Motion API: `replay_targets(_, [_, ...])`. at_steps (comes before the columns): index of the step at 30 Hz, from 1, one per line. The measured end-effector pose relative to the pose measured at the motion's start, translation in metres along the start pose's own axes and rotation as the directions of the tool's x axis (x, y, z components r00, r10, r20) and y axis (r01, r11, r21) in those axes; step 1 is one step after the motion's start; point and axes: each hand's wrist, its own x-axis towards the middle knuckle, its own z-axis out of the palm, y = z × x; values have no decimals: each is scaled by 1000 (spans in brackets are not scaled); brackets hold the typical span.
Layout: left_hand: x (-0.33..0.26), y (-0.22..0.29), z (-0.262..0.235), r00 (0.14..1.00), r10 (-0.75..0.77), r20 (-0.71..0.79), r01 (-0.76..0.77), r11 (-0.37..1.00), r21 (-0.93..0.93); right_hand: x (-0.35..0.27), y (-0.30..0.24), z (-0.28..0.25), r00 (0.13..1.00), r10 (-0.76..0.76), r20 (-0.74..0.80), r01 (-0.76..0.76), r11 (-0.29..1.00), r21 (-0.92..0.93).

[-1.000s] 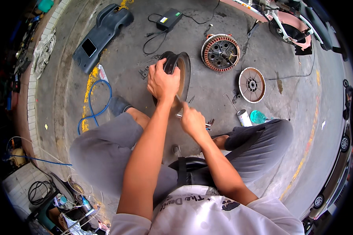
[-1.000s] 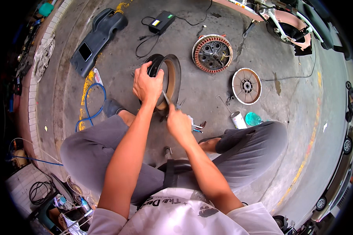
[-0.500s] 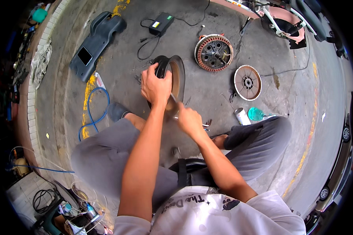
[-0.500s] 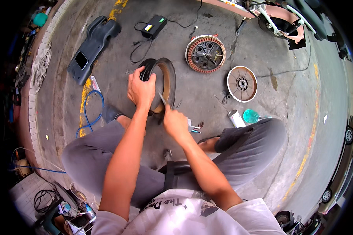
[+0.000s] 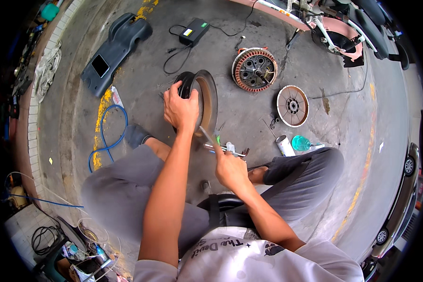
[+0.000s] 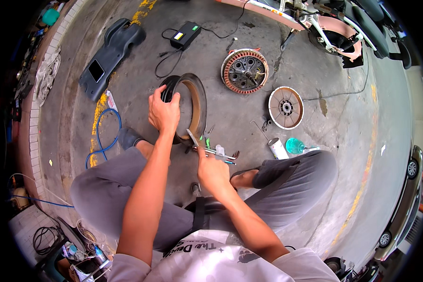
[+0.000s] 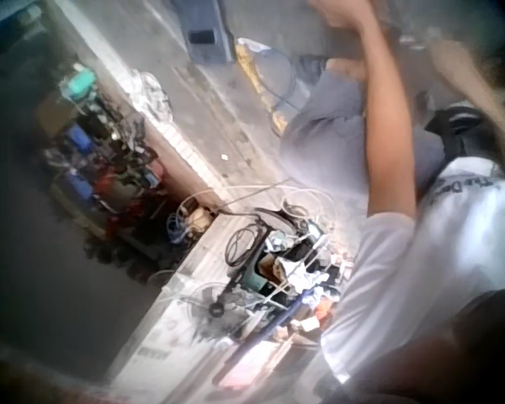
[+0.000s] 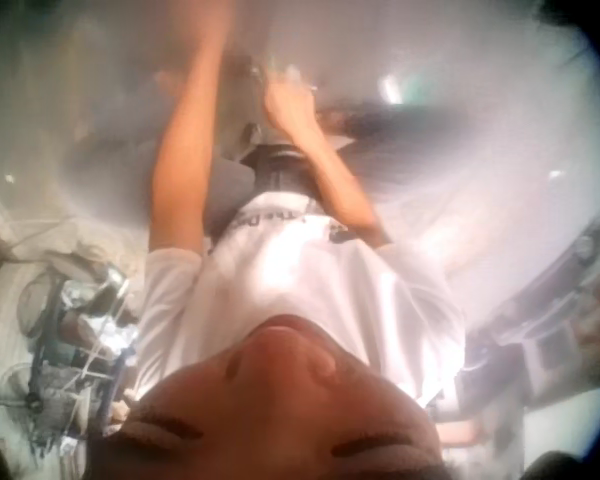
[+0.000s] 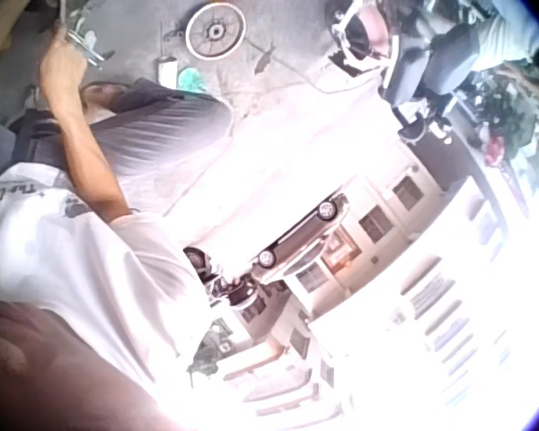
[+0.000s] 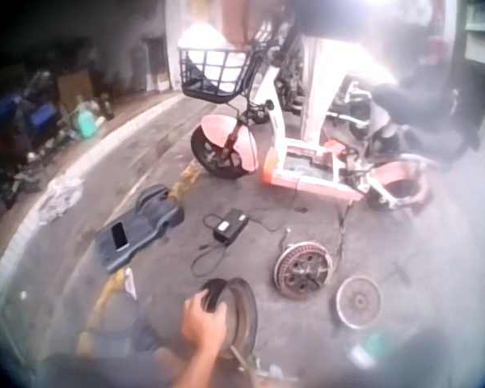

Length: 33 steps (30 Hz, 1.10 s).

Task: The person sits on the floor and uses a metal tire lever to pry the bead of a small black tire off a metal rim. The person repeatedly inserts the lever between the tire and rim, rotating the tire to work the bead over the edge. Nearby on the floor are a disassembled motor stator, a separate wheel rim, and a battery charger.

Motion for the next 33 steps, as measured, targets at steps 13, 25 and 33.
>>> replay_targets(13, [1,3,8,994,85,-64,-84,996,15,-2,3,8,1000,3,19,-3,1000,20])
replay_targets(25, [-7,18,12,995,100,-15,-100,995,21,11,9,13,1000,10,-22,-10,1000,1])
replay_targets(33, [1,22,15,994,109,-10,-109,994,5,29,13,22,994,-105,-32,104,994,-18])
